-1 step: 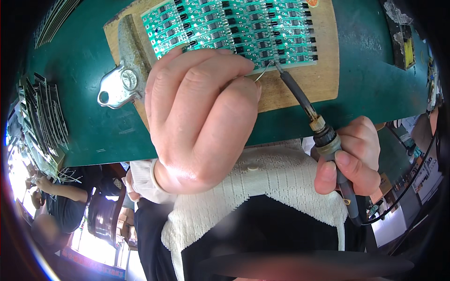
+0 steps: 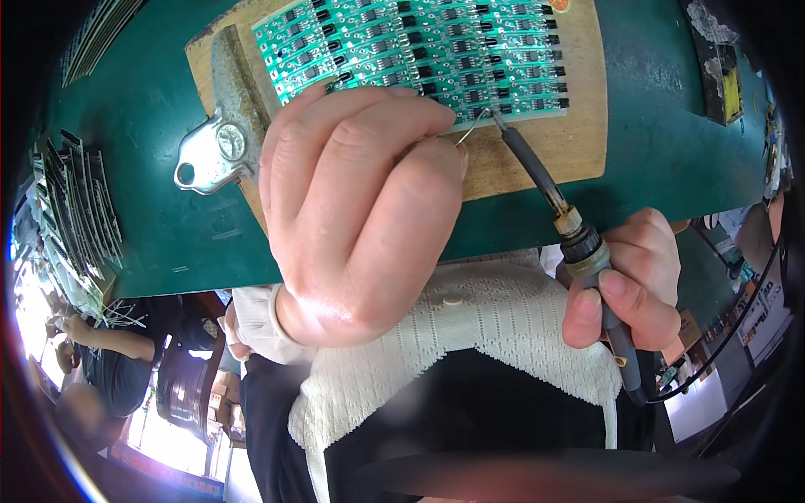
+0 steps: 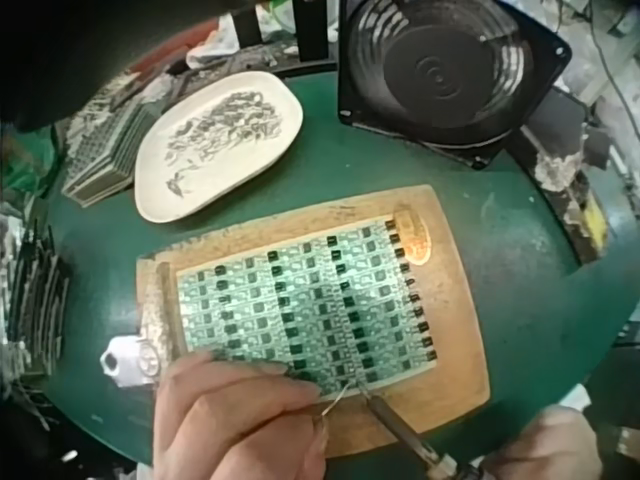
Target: Soldering electronic components onto a printed circuit board at a manufacturing station.
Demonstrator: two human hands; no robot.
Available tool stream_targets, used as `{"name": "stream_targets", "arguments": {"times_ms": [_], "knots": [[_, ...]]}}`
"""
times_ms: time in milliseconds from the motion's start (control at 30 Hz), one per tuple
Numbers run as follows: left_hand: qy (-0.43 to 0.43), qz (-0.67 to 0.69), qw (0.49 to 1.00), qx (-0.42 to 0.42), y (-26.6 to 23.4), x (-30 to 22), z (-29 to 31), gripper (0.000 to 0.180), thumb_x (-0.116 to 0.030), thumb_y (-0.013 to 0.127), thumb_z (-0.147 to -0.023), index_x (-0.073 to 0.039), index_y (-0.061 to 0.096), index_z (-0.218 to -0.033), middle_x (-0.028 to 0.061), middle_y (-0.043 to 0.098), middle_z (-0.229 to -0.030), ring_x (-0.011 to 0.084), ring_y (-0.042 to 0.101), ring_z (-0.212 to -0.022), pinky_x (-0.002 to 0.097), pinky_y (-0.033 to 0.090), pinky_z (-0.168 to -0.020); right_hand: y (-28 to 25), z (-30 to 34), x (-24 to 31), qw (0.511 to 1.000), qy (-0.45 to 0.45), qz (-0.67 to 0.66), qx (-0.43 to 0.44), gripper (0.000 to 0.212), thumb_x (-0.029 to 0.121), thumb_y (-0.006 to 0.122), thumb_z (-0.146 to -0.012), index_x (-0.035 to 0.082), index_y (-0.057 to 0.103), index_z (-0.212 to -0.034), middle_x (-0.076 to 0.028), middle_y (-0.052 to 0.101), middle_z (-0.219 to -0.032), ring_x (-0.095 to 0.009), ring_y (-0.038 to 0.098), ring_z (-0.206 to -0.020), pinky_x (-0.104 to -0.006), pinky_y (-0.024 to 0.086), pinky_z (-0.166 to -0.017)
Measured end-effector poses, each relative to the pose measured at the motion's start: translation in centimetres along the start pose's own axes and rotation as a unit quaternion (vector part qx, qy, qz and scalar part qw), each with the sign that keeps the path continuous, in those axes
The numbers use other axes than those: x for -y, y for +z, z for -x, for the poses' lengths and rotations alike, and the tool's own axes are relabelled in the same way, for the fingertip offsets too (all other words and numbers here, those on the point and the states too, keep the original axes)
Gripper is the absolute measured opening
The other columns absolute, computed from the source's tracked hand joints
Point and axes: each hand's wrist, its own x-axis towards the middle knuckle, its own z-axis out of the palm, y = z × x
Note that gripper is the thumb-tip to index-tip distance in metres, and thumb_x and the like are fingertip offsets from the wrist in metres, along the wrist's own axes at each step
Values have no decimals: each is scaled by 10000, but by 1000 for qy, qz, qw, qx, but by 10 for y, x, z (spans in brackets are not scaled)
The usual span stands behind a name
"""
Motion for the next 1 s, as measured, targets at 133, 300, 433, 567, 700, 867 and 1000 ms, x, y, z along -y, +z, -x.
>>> {"name": "stream_targets", "arguments": {"times_ms": [133,300,433,567,700,867,1000], "knots": [[3,5,1000,0,-1,0,-2,186,98,716,-714,39,617,-861,158,676,-899,312,657,-835,383,527,-726,0,4,0,1000,-1,-4,-23,274,106,684,-813,13,489,-981,-53,466,-565,-159,388,-422,-293,248,-401],[7,3,1000,6,-1,0,-2,194,89,724,-708,35,620,-863,157,675,-895,314,657,-836,386,532,-740,0,3,0,1000,-3,-6,-18,272,112,683,-818,16,482,-973,-48,457,-556,-157,381,-414,-292,245,-395],[5,2,1000,2,-2,-2,1,196,88,725,-706,32,620,-862,157,676,-898,314,657,-838,393,532,-747,1,4,0,1000,-11,-4,-16,279,111,685,-811,15,484,-978,-49,457,-554,-155,372,-409,-289,241,-392],[7,1,1000,8,0,0,1,197,86,726,-706,31,620,-863,158,677,-902,315,658,-845,400,529,-755,2,5,-1,1000,-10,-9,-25,269,104,685,-801,10,491,-962,-54,460,-556,-156,374,-410,-289,240,-392],[-5,2,1000,16,-4,-4,0,201,83,727,-706,31,617,-866,163,676,-920,324,658,-863,409,528,-759,-1,2,1,1000,-13,-3,-9,264,100,695,-781,3,500,-929,-61,463,-559,-159,383,-415,-292,245,-394],[4,3,1000,28,-11,-3,-4,217,80,731,-703,31,610,-877,176,678,-953,339,658,-879,426,527,-779,0,-1,-2,1000,-16,1,-5,289,104,702,-769,-1,501,-949,-72,473,-577,-164,393,-421,-293,256,-397],[16,33,999,-18,-14,-5,-1,221,68,735,-705,30,605,-879,193,680,-963,329,661,-878,439,532,-801,-9,7,-7,999,-26,-31,-23,310,118,712,-805,5,503,-1005,-88,509,-605,-184,431,-428,-299,295,-403]]}}
